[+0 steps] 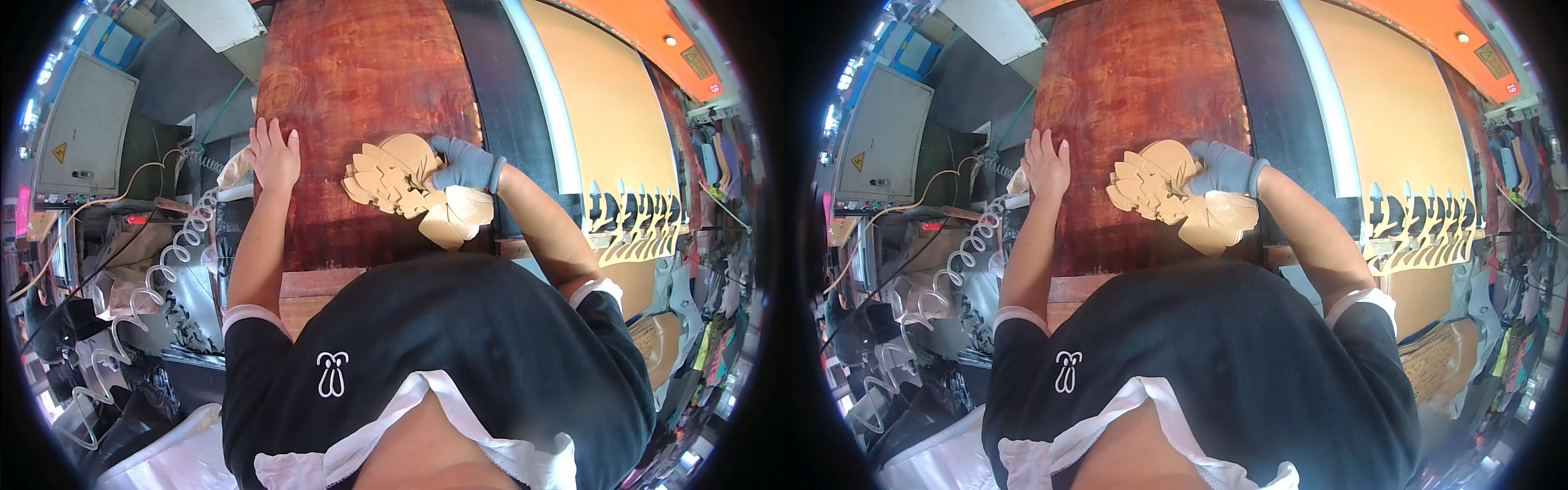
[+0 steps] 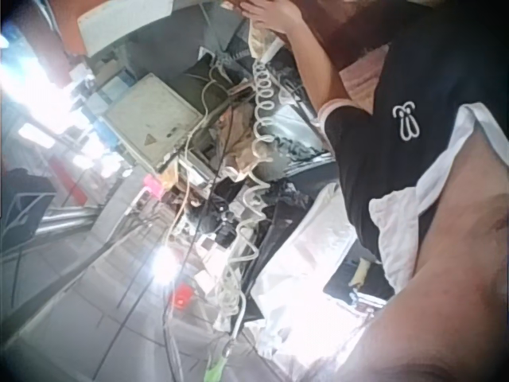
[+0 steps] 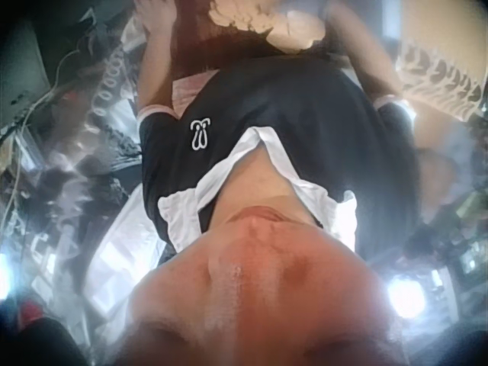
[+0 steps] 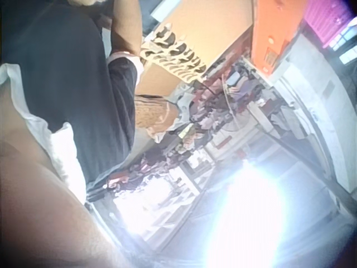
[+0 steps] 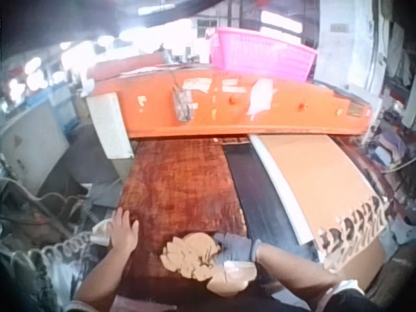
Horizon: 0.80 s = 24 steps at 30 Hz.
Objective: The person places a cardboard sheet on a cutting machine, closes the lid to cut out multiple identical shapes, then removes the cutouts and stacks them on the table. The person repeats this cycle several times, accumulating a pile of finished cardboard pieces.
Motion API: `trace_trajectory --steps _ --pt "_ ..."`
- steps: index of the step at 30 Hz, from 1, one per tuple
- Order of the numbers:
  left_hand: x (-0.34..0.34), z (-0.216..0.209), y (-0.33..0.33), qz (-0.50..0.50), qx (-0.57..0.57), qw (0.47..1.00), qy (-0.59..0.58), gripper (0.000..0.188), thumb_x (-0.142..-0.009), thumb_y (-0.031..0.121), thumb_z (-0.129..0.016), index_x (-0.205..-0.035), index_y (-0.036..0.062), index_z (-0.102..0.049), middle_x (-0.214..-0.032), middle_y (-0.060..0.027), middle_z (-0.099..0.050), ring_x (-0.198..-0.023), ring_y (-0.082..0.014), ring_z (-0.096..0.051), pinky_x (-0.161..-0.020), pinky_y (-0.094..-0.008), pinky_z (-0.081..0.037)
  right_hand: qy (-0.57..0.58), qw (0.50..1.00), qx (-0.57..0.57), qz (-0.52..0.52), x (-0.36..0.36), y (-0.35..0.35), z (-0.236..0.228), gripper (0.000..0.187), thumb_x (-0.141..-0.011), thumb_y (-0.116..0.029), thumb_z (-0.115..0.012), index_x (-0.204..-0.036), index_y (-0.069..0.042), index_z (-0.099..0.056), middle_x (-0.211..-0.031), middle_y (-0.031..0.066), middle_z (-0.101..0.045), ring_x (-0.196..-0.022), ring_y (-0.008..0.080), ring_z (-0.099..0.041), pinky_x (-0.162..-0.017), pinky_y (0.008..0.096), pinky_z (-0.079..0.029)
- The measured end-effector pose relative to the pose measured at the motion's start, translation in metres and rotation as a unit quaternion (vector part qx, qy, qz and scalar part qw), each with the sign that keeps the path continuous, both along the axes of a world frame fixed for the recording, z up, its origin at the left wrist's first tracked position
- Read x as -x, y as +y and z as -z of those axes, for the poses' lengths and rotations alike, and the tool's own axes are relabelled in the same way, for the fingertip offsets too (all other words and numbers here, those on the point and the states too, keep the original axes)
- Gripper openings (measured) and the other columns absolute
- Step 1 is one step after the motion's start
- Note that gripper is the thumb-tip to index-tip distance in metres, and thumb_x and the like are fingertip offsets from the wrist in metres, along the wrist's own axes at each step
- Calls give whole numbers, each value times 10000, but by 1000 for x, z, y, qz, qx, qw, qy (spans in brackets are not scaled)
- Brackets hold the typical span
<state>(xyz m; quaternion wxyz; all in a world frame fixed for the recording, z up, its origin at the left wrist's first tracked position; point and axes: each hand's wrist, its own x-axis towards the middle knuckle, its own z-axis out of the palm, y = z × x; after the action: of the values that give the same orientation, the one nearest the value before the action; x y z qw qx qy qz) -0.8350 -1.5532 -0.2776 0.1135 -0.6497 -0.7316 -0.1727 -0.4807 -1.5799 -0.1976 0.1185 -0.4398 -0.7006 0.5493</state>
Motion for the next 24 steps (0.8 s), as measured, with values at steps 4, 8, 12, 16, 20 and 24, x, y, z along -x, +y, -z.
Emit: trace_trajectory --steps 4,8,12,16,20,24 --pt "-48 -34 -17 -10 7 998 -63 491 -876 339 -536 -1279 68 -459 -1428 -168 -340 -1312 -389 -299 -1005 -583 -275 -11 1000 -10 -1 1 -1 -1 508 -704 -189 -794 -1115 -8 -555 -971 91 -643 -923 145 -582 -813 312 -482" --pt "-132 -57 -49 205 -74 975 -46 626 -831 383 -617 -1346 96 -405 -1467 -146 -290 -1361 -368 -226 -1040 -613 -209 -2 999 34 12 2 -3 -1 536 -695 -205 -750 -1149 9 -562 -1027 149 -654 -954 202 -617 -839 313 -478" --pt "-146 -57 -73 198 75 973 -87 778 -790 497 -637 -1369 50 -372 -1474 -157 -267 -1370 -373 -202 -1052 -621 -176 22 999 29 6 1 -3 -1 582 -700 -234 -748 -1180 20 -542 -1028 153 -653 -959 218 -618 -838 319 -479" --pt "-131 -45 -76 233 65 964 -113 825 -767 521 -650 -1367 31 -364 -1470 -170 -270 -1359 -377 -222 -1044 -618 -193 -22 1000 -6 -3 0 -2 0 533 -726 -235 -779 -1142 -5 -538 -989 107 -642 -923 157 -583 -821 307 -473" --pt "-124 -39 -74 251 50 959 -123 844 -763 524 -652 -1375 29 -349 -1469 -173 -272 -1353 -378 -232 -1046 -600 -204 -1 1000 9 0 0 -1 2 534 -724 -231 -782 -1139 2 -542 -1008 113 -644 -934 161 -585 -817 313 -478" --pt "-108 -36 -72 264 54 952 -146 868 -743 515 -676 -1383 33 -341 -1469 -179 -269 -1351 -378 -240 -1058 -559 -219 -5 1000 -1 3 1 -1 3 547 -721 -216 -784 -1163 -4 -542 -1014 109 -643 -941 157 -584 -822 314 -480"
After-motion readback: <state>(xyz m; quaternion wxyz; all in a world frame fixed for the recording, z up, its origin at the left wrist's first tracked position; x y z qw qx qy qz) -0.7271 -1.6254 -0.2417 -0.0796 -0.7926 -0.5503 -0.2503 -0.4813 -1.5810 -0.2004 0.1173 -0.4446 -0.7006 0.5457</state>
